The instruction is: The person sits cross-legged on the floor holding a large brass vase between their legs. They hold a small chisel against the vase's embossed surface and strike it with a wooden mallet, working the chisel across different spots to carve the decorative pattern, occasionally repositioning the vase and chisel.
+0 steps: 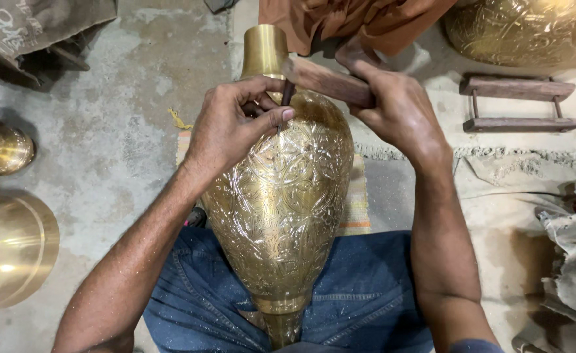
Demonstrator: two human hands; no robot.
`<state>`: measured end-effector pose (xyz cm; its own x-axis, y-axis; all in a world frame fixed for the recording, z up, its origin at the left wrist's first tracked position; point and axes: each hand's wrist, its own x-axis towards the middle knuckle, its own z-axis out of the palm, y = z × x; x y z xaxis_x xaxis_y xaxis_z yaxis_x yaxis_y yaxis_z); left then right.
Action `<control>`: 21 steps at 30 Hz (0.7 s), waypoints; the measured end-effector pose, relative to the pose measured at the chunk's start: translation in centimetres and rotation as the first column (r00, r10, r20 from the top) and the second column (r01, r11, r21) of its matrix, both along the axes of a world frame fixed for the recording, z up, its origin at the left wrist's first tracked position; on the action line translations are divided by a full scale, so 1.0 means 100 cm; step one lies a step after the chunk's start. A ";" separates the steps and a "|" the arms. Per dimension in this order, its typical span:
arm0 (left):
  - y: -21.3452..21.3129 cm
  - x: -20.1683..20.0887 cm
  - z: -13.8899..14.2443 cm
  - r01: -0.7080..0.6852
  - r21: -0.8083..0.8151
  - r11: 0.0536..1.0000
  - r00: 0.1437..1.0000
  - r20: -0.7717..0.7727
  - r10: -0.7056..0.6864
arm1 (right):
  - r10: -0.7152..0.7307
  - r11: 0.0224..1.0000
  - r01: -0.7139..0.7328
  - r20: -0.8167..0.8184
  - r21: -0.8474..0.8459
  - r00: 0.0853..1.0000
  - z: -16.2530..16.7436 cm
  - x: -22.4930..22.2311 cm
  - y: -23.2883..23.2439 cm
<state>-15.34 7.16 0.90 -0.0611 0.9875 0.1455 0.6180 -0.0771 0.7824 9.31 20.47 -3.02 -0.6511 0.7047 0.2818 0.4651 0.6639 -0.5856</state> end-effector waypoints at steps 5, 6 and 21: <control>0.000 0.001 0.001 0.019 -0.003 1.000 0.997 0.071 -0.019 | -0.121 0.987 0.114 -0.056 -0.112 0.991 -0.003 -0.003 0.007; 0.001 0.001 0.002 0.016 -0.020 1.000 0.999 0.034 -0.015 | -0.095 0.995 0.094 0.051 0.017 0.994 -0.003 -0.004 0.007; -0.001 0.002 0.005 0.056 0.001 0.998 0.998 -0.014 -0.056 | 0.002 0.994 -0.016 -0.128 -0.112 0.992 -0.009 -0.004 0.003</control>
<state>-15.18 7.09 1.41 -0.0038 0.9891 0.1472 0.6235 -0.1127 0.7736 8.87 20.73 -3.91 -0.6216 0.7309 0.2818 0.3763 0.5941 -0.7110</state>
